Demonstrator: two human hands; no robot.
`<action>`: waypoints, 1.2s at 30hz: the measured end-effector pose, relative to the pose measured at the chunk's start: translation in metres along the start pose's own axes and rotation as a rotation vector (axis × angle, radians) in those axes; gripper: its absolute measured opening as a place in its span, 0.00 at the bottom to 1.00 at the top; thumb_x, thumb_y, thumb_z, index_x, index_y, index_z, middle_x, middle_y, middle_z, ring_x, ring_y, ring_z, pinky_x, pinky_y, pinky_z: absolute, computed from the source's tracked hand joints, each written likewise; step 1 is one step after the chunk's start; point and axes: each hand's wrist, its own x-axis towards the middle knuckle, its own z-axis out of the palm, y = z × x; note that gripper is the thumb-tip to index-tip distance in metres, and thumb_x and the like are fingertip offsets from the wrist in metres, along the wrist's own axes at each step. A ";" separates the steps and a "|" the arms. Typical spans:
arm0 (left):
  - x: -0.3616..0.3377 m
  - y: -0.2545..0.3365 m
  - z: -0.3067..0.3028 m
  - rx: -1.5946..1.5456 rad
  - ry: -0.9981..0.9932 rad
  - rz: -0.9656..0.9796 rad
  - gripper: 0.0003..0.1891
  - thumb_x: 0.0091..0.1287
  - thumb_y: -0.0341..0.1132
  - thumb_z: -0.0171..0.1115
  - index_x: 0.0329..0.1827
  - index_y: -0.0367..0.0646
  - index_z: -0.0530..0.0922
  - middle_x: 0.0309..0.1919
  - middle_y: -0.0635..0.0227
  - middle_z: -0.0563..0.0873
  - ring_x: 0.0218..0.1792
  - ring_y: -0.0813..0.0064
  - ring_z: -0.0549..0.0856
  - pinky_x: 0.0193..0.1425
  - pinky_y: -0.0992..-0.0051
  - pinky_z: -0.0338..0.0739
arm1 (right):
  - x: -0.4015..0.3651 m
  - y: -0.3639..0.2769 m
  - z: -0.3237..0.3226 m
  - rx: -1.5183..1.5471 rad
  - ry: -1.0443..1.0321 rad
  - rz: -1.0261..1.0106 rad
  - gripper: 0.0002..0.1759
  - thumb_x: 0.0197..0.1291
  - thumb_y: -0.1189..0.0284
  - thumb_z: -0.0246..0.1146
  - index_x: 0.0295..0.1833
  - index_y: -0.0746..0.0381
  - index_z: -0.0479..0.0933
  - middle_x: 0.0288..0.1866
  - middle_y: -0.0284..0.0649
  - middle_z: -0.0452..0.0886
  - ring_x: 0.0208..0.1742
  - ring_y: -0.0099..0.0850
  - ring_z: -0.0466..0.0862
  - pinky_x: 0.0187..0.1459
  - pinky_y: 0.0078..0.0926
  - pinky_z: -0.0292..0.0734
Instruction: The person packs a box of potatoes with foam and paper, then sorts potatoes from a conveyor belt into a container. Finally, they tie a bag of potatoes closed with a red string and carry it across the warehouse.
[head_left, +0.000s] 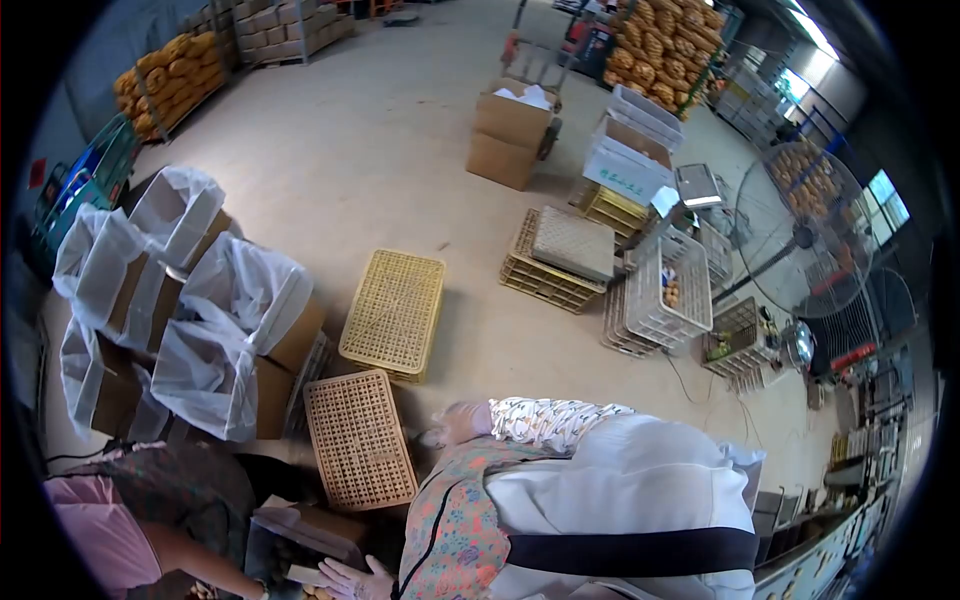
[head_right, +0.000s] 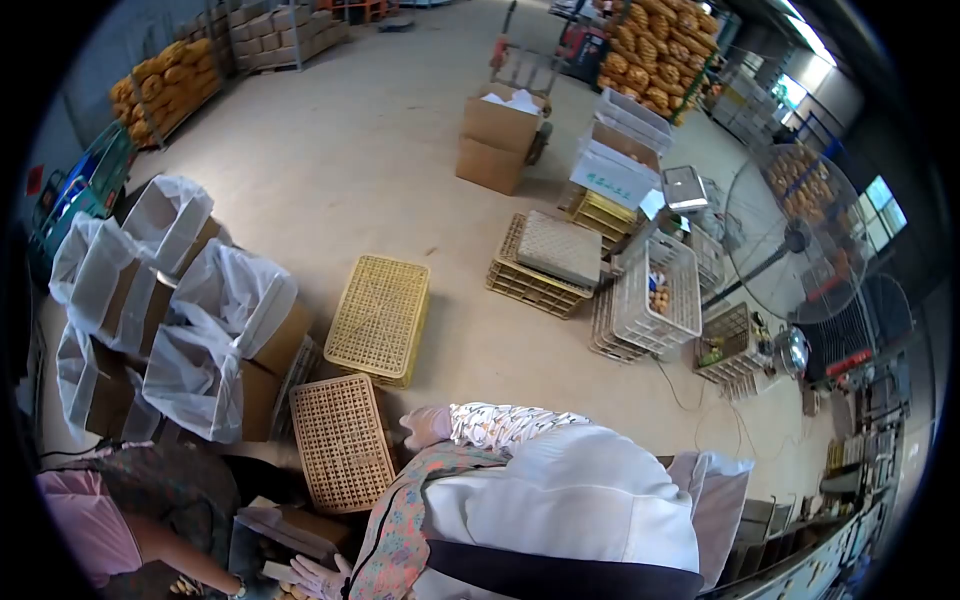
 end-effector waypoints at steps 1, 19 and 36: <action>0.005 -0.001 0.000 0.017 -0.008 0.003 0.44 0.61 0.68 0.54 0.70 0.40 0.69 0.67 0.56 0.74 0.68 0.51 0.72 0.67 0.42 0.63 | 0.001 0.001 0.006 0.027 -0.028 -0.011 0.35 0.58 0.51 0.58 0.64 0.65 0.71 0.57 0.59 0.79 0.61 0.53 0.78 0.62 0.47 0.71; 0.028 0.011 -0.043 -0.198 -0.402 -0.321 0.34 0.63 0.52 0.56 0.67 0.39 0.69 0.67 0.57 0.71 0.75 0.56 0.58 0.79 0.48 0.38 | 0.046 -0.006 0.010 -0.192 -0.295 -0.189 0.34 0.58 0.50 0.60 0.62 0.64 0.75 0.54 0.54 0.82 0.56 0.47 0.83 0.59 0.36 0.75; 0.059 -0.001 -0.004 -0.093 -0.531 -0.268 0.20 0.62 0.45 0.54 0.49 0.43 0.83 0.48 0.54 0.85 0.54 0.58 0.82 0.62 0.60 0.71 | -0.003 0.254 -0.102 0.518 0.651 0.372 0.42 0.57 0.57 0.65 0.72 0.66 0.60 0.62 0.56 0.77 0.59 0.46 0.80 0.61 0.40 0.74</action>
